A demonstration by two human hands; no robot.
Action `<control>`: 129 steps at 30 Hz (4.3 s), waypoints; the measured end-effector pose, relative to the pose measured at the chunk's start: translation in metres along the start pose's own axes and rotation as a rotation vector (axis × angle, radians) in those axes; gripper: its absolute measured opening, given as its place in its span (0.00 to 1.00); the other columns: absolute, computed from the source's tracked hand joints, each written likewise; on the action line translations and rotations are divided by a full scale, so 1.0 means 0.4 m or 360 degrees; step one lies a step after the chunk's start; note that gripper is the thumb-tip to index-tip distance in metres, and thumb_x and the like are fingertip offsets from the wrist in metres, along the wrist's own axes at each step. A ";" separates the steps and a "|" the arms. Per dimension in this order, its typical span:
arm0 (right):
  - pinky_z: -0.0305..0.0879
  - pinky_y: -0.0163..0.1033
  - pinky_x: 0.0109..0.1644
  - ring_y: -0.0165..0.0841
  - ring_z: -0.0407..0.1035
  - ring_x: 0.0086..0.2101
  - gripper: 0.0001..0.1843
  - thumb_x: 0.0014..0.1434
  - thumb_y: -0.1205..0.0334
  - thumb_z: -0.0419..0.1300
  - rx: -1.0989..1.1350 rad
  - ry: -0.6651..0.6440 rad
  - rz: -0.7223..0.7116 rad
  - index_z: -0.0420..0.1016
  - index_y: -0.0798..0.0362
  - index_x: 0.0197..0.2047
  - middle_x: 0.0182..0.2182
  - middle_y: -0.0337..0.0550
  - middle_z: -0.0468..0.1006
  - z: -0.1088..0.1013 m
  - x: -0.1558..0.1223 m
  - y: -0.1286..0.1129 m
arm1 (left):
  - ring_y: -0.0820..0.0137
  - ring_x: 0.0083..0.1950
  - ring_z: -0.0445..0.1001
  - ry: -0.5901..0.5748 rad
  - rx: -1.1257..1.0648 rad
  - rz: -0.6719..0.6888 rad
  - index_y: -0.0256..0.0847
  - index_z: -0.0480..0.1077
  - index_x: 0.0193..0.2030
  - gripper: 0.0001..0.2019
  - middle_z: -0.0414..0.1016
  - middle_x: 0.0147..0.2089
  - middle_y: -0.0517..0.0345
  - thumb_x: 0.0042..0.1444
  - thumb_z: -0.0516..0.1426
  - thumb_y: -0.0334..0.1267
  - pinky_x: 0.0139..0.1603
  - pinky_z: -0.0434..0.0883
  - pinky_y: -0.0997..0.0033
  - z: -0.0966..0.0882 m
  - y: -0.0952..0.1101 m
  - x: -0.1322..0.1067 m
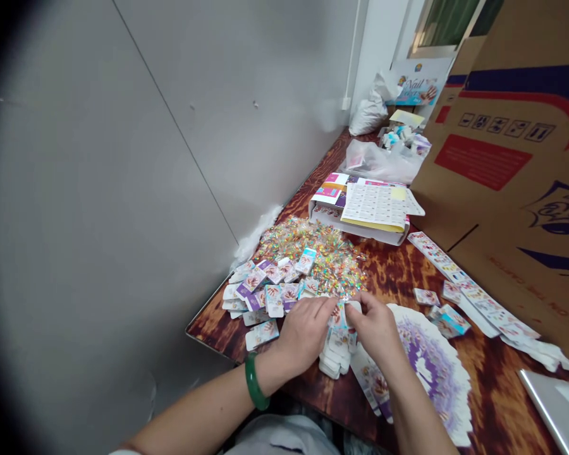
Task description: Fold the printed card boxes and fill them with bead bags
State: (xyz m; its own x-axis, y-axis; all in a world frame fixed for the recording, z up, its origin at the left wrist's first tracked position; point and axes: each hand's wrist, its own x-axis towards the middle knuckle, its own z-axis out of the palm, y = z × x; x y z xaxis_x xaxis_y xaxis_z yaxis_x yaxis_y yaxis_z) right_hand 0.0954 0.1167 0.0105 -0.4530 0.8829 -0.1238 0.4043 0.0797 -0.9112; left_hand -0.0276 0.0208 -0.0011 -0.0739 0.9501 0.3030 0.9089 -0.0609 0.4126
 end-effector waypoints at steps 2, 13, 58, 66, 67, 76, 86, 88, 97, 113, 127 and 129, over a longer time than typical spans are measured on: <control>0.56 0.32 0.20 0.29 0.62 0.17 0.11 0.48 0.54 0.57 -0.0098 0.0006 -0.0111 0.69 0.54 0.25 0.15 0.35 0.67 -0.009 0.003 0.006 | 0.61 0.50 0.67 -0.0044 -0.0222 -0.0048 0.37 0.58 0.56 0.20 0.69 0.50 0.48 0.56 0.52 0.34 0.52 0.65 0.58 -0.010 -0.004 0.003; 0.59 0.35 0.34 0.33 0.66 0.29 0.08 0.54 0.61 0.56 -0.0258 -0.0423 -0.0491 0.73 0.52 0.25 0.24 0.39 0.73 -0.027 -0.031 -0.045 | 0.65 0.43 0.72 -0.0857 -0.1561 -0.0375 0.41 0.74 0.42 0.12 0.76 0.40 0.57 0.53 0.55 0.40 0.46 0.67 0.66 -0.103 -0.080 0.024; 0.64 0.36 0.33 0.32 0.69 0.28 0.08 0.47 0.57 0.64 0.0590 0.0121 -0.0331 0.76 0.53 0.27 0.25 0.40 0.76 0.063 -0.017 -0.025 | 0.59 0.40 0.73 -0.0156 -0.0262 -0.0410 0.38 0.56 0.49 0.18 0.69 0.40 0.51 0.50 0.50 0.35 0.39 0.70 0.59 -0.015 -0.029 0.022; 0.60 0.33 0.28 0.27 0.62 0.22 0.09 0.45 0.58 0.65 0.0793 0.0095 -0.0238 0.72 0.54 0.22 0.18 0.34 0.69 0.046 -0.008 -0.050 | 0.58 0.47 0.70 -0.0069 -0.0257 -0.0297 0.39 0.54 0.52 0.21 0.67 0.46 0.48 0.49 0.50 0.32 0.44 0.68 0.57 -0.010 -0.020 0.012; 0.60 0.33 0.28 0.27 0.62 0.22 0.09 0.46 0.58 0.64 0.0735 0.0140 -0.0264 0.72 0.54 0.22 0.18 0.35 0.69 0.050 -0.011 -0.051 | 0.58 0.47 0.70 -0.0094 -0.0295 -0.0311 0.38 0.55 0.52 0.21 0.67 0.45 0.48 0.49 0.50 0.32 0.44 0.68 0.57 -0.015 -0.017 0.015; 0.61 0.42 0.49 0.37 0.67 0.44 0.18 0.58 0.59 0.56 -0.0005 0.0191 -0.1026 0.70 0.50 0.52 0.43 0.48 0.74 0.097 -0.073 -0.053 | 0.63 0.42 0.70 -0.0040 -0.0626 -0.0392 0.39 0.57 0.47 0.17 0.69 0.41 0.54 0.49 0.52 0.36 0.43 0.67 0.63 -0.084 -0.025 0.034; 0.62 0.38 0.35 0.36 0.70 0.31 0.16 0.54 0.54 0.58 -0.0662 -0.0180 0.0054 0.75 0.56 0.40 0.31 0.46 0.78 -0.044 0.077 0.122 | 0.51 0.54 0.64 -0.0373 0.0404 -0.0706 0.34 0.57 0.57 0.27 0.66 0.53 0.42 0.50 0.52 0.41 0.50 0.63 0.55 -0.213 -0.260 0.031; 0.61 0.37 0.34 0.36 0.70 0.30 0.16 0.52 0.52 0.59 -0.0703 -0.0246 0.0146 0.76 0.56 0.37 0.30 0.46 0.78 -0.043 0.088 0.151 | 0.48 0.57 0.61 -0.0486 0.0527 -0.0871 0.36 0.55 0.60 0.31 0.63 0.57 0.42 0.50 0.53 0.46 0.52 0.61 0.52 -0.226 -0.291 0.023; 0.61 0.36 0.38 0.39 0.71 0.37 0.19 0.42 0.56 0.66 -0.0666 -0.0229 0.0217 0.77 0.52 0.39 0.36 0.44 0.79 0.007 0.080 0.169 | 0.52 0.54 0.63 0.0064 0.0546 -0.0631 0.39 0.62 0.56 0.24 0.66 0.52 0.44 0.56 0.51 0.48 0.52 0.62 0.54 -0.157 -0.219 0.025; 0.54 0.32 0.17 0.27 0.59 0.13 0.12 0.46 0.56 0.58 0.0197 0.0071 0.0100 0.67 0.54 0.33 0.14 0.29 0.61 -0.023 0.017 0.065 | 0.53 0.59 0.61 -0.0462 -0.0313 -0.0434 0.29 0.57 0.59 0.34 0.65 0.56 0.37 0.51 0.56 0.50 0.59 0.58 0.57 0.045 0.051 0.018; 0.50 0.29 0.14 0.23 0.55 0.14 0.11 0.45 0.55 0.58 0.0231 0.0000 0.0081 0.68 0.55 0.24 0.15 0.33 0.64 0.000 0.012 0.043 | 0.60 0.53 0.61 -0.0220 -0.0161 -0.0247 0.42 0.56 0.59 0.29 0.65 0.51 0.52 0.47 0.53 0.28 0.55 0.58 0.59 0.009 0.017 -0.003; 0.50 0.30 0.14 0.24 0.57 0.13 0.10 0.45 0.56 0.57 0.0198 -0.0081 0.0132 0.69 0.54 0.27 0.15 0.33 0.66 0.002 0.012 0.055 | 0.59 0.53 0.61 -0.0264 -0.0129 -0.0258 0.39 0.55 0.59 0.29 0.66 0.52 0.50 0.47 0.53 0.28 0.55 0.58 0.59 0.017 0.012 -0.007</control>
State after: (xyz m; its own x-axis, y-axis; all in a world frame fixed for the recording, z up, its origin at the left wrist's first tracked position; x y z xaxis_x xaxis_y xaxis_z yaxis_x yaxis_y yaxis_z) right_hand 0.1014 0.1223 -0.0105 -0.4632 0.8591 -0.2175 0.3418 -0.0533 -0.9383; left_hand -0.0201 0.0198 -0.0057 -0.1414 0.9863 0.0848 0.8544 0.0783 0.5137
